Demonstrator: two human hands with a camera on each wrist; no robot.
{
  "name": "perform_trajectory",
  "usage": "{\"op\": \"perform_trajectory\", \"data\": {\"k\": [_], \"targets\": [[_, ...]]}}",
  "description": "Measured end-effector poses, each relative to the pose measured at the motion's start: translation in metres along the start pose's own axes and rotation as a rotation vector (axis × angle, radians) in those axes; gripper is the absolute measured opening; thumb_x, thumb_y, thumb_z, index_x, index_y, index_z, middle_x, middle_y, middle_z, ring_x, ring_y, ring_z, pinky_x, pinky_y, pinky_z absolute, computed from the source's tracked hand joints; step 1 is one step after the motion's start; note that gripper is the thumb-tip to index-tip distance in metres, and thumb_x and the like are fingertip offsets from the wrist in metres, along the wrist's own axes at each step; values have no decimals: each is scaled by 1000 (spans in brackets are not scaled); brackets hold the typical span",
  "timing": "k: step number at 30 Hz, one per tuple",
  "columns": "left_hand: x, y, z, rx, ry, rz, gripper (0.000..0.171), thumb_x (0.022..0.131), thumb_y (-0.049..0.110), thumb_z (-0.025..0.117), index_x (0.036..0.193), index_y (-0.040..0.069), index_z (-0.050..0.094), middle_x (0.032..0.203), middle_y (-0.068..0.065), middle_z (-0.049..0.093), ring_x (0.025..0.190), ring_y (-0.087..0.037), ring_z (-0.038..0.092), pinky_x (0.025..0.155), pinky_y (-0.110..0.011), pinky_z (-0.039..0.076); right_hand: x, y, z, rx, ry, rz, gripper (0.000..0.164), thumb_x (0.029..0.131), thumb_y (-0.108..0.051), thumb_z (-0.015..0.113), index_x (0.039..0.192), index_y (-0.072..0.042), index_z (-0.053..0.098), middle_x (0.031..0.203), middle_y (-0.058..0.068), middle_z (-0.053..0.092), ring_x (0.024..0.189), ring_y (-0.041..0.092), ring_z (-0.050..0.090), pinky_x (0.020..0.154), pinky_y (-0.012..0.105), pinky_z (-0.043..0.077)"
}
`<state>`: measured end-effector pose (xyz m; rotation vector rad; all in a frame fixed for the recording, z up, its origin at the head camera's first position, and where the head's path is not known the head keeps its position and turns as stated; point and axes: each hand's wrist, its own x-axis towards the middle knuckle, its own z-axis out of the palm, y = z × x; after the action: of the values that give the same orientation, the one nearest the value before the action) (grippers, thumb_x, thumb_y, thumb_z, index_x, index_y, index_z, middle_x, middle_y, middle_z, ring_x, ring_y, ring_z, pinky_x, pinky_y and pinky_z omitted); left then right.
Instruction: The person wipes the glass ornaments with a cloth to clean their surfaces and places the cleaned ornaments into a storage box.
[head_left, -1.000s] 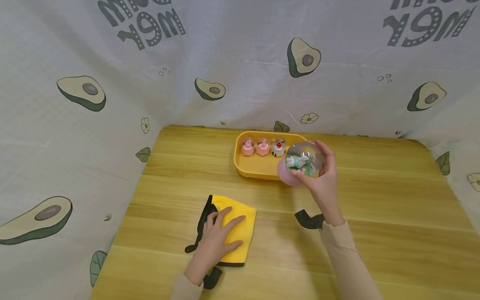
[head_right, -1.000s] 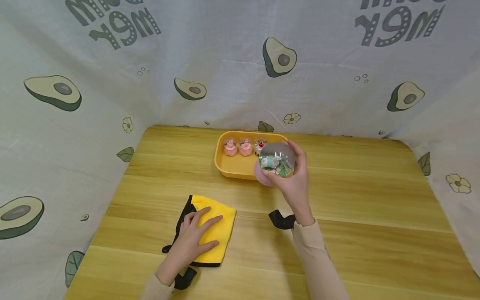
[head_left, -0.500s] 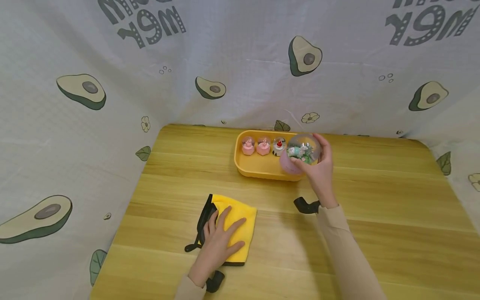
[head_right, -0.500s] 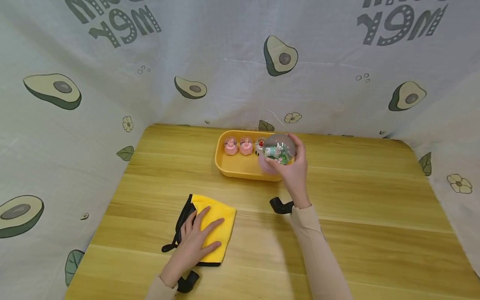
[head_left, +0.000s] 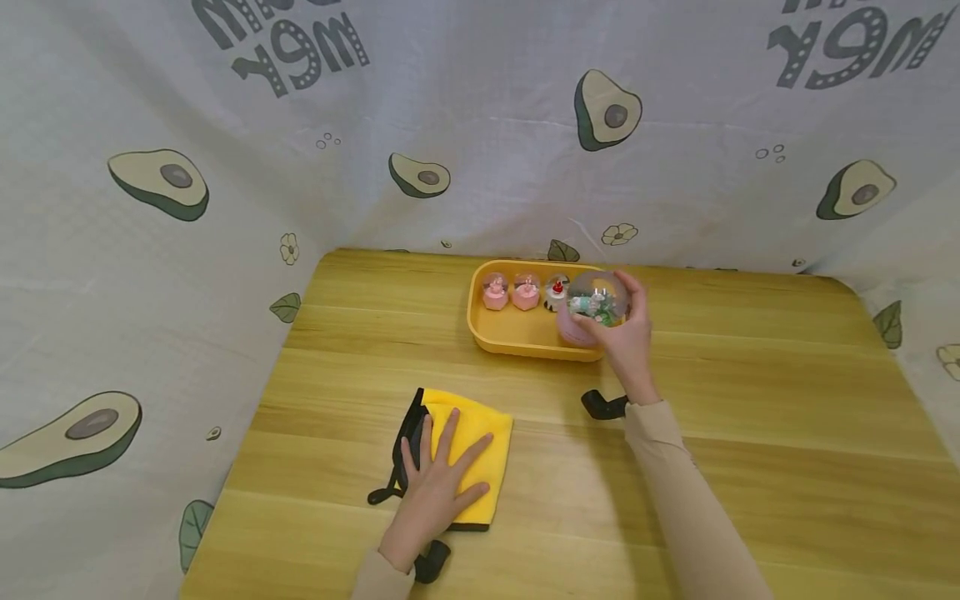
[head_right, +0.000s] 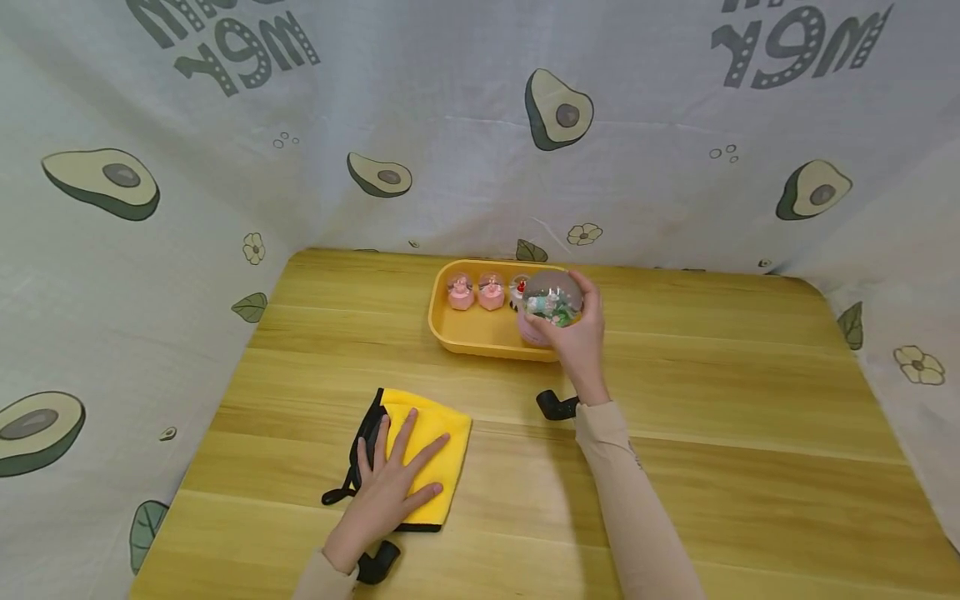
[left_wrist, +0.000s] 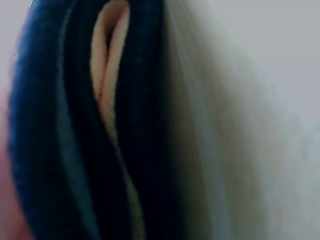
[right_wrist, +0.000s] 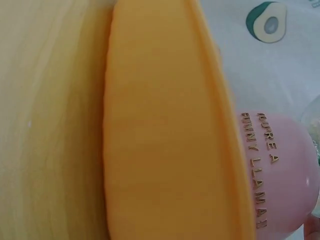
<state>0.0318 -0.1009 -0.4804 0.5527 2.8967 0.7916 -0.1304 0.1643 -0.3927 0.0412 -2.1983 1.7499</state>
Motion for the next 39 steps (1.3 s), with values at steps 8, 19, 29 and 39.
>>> {"op": "perform_trajectory", "data": {"k": [8,19,29,39], "targets": [[0,0,0,-1,-13,-17,58,92,47,57,146,29,41,158,-17,4,138,-49,-11,94,-77,-5,6,35,2,-27,-16,74,81,73,2,79,141,-3,35,142,15,39,127,31,38,107,43,30],[0,1,-4,-59,11,-16,61,92,46,58,146,26,40,156,-18,8,137,-51,-7,94,-76,-3,5,62,4,-175,-26,11,82,70,-5,84,139,-5,41,135,19,42,122,34,40,104,49,32],[2,0,-10,-88,9,-16,62,91,43,61,145,23,40,154,-21,11,135,-53,-3,93,-77,-1,2,59,3,-215,-26,40,82,70,-6,84,139,-4,40,137,20,42,123,36,41,105,49,31],[12,-1,-28,-151,49,-30,61,91,40,62,145,21,41,154,-21,14,137,-50,2,93,-77,-3,-2,49,0,-331,-106,21,88,78,-10,79,147,-1,25,146,22,33,131,39,32,108,52,24]]}}
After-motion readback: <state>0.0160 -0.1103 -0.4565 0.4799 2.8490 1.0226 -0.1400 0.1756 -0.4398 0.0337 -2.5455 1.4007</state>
